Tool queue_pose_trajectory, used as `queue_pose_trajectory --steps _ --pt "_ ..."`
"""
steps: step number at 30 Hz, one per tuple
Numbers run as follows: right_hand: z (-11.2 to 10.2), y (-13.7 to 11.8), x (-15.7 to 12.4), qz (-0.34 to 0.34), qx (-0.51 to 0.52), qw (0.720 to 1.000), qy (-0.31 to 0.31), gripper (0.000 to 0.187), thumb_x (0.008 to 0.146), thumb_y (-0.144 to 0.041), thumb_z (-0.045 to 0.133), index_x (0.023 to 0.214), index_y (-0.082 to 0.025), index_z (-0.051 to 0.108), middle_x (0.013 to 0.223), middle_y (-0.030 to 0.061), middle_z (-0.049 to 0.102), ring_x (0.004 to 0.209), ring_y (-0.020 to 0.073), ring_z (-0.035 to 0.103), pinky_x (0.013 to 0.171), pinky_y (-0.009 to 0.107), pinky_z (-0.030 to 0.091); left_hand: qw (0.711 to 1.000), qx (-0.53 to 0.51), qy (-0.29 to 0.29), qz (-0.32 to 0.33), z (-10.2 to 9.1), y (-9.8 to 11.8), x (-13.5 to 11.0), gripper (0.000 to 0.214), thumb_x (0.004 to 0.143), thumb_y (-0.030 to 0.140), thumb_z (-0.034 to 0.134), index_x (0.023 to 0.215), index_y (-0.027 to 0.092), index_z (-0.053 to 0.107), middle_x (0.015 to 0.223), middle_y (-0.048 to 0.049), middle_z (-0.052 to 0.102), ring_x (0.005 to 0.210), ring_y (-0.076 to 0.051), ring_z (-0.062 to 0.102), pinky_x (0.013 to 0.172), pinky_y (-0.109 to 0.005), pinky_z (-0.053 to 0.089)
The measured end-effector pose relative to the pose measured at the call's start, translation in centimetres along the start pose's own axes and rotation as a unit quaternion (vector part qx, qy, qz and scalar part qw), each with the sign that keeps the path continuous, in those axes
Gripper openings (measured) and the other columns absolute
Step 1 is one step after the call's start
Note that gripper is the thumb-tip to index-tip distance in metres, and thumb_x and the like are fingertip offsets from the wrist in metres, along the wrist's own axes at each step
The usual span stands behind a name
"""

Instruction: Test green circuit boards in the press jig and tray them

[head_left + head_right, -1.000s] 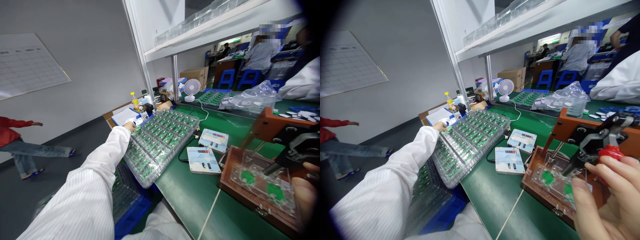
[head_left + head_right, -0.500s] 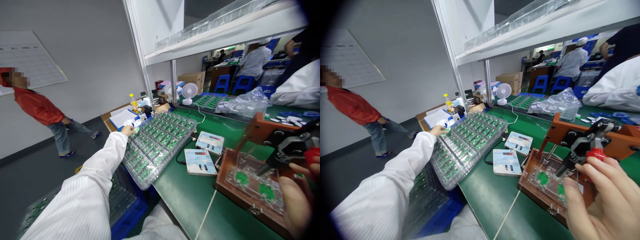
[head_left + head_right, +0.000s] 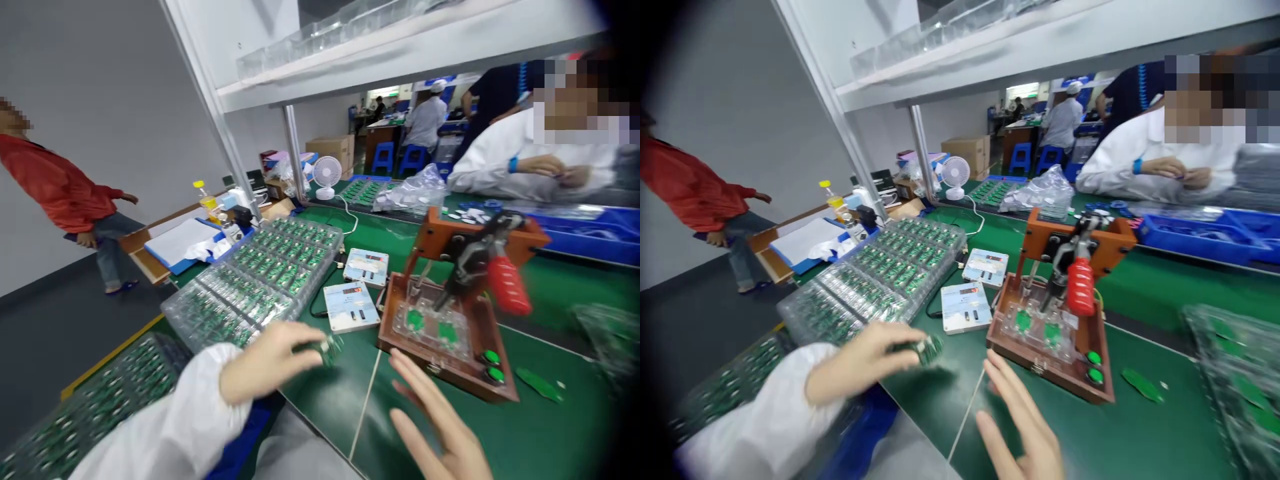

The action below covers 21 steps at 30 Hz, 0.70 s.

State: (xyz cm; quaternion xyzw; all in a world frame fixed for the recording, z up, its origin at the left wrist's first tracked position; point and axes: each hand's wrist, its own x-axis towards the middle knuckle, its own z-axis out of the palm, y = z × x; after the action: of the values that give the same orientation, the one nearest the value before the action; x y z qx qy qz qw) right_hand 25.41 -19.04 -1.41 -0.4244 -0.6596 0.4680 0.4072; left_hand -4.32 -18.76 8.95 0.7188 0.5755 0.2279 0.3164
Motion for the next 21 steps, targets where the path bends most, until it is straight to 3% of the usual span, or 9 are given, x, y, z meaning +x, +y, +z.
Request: queue_pose_trajectory --steps 3,7,10,14,17,21 --pt "2.0 0.7 0.2 0.071 0.072 0.995 -0.027 0.052 0.092 -0.047 0.067 0.142 -0.033 0.06 0.149 0.0074 0.058 0.13 0.0278 0.063 0.1 0.033 0.06 0.996 -0.026 -0.081 0.03 6.2 2.2 1.0 0.018 0.093 0.023 0.068 0.107 0.023 0.079 0.099 -0.0018 0.079 0.09 -0.02 0.072 0.082 -0.026 0.049" --pt "1.6 2.3 -0.5 0.114 0.075 0.99 0.019 0.043 0.084 -0.053 0.074 0.119 -0.029 0.077 0.129 0.0103 0.072 0.118 0.0276 0.071 0.091 0.029 0.063 0.99 -0.067 -0.118 0.039 10.6 2.5 2.7 0.018 0.094 0.021 0.066 0.106 0.026 0.079 0.1 -0.0005 0.079 0.091 -0.02 0.073 0.081 -0.026 0.046" --pt "0.9 3.2 -1.4 0.129 0.057 0.988 0.064 0.038 0.081 -0.056 0.075 0.104 -0.028 0.082 0.122 0.0114 0.075 0.113 0.0283 0.073 0.085 0.027 0.065 0.985 -0.09 -0.142 0.039 12.0 2.5 3.9 0.022 0.093 0.024 0.068 0.112 0.029 0.079 0.099 0.0011 0.08 0.089 -0.02 0.073 0.08 -0.026 0.046" --pt "0.4 4.0 -2.1 0.142 0.083 0.979 0.117 0.037 0.079 -0.055 0.077 0.1 -0.025 0.083 0.118 0.0123 0.075 0.105 0.0272 0.075 0.081 0.026 0.065 0.981 -0.115 -0.159 0.008 13.3 1.9 4.9 0.037 0.084 0.024 0.077 0.12 0.03 0.076 0.093 0.0036 0.081 0.085 -0.02 0.073 0.081 -0.026 0.048" --pt "-0.5 4.4 -2.3 0.131 0.07 0.978 0.146 0.035 0.079 -0.053 0.078 0.099 -0.023 0.082 0.105 0.0105 0.077 0.092 0.0242 0.078 0.077 0.025 0.066 0.982 -0.115 -0.151 -0.024 14.0 1.0 5.3 0.036 0.079 0.026 0.081 0.115 0.026 0.079 0.092 0.0025 0.081 0.087 -0.021 0.073 0.084 -0.027 0.051" --pt "-2.4 4.7 -2.4 0.05 -0.084 0.979 0.181 0.024 0.09 -0.045 0.069 0.102 -0.026 0.079 0.11 0.0073 0.077 0.096 0.0229 0.077 0.078 0.027 0.066 0.996 -0.011 -0.084 -0.003 14.1 0.2 5.9 0.017 0.089 0.024 0.075 0.105 0.026 0.08 0.102 0.0016 0.08 0.093 -0.022 0.074 0.09 -0.032 0.053"
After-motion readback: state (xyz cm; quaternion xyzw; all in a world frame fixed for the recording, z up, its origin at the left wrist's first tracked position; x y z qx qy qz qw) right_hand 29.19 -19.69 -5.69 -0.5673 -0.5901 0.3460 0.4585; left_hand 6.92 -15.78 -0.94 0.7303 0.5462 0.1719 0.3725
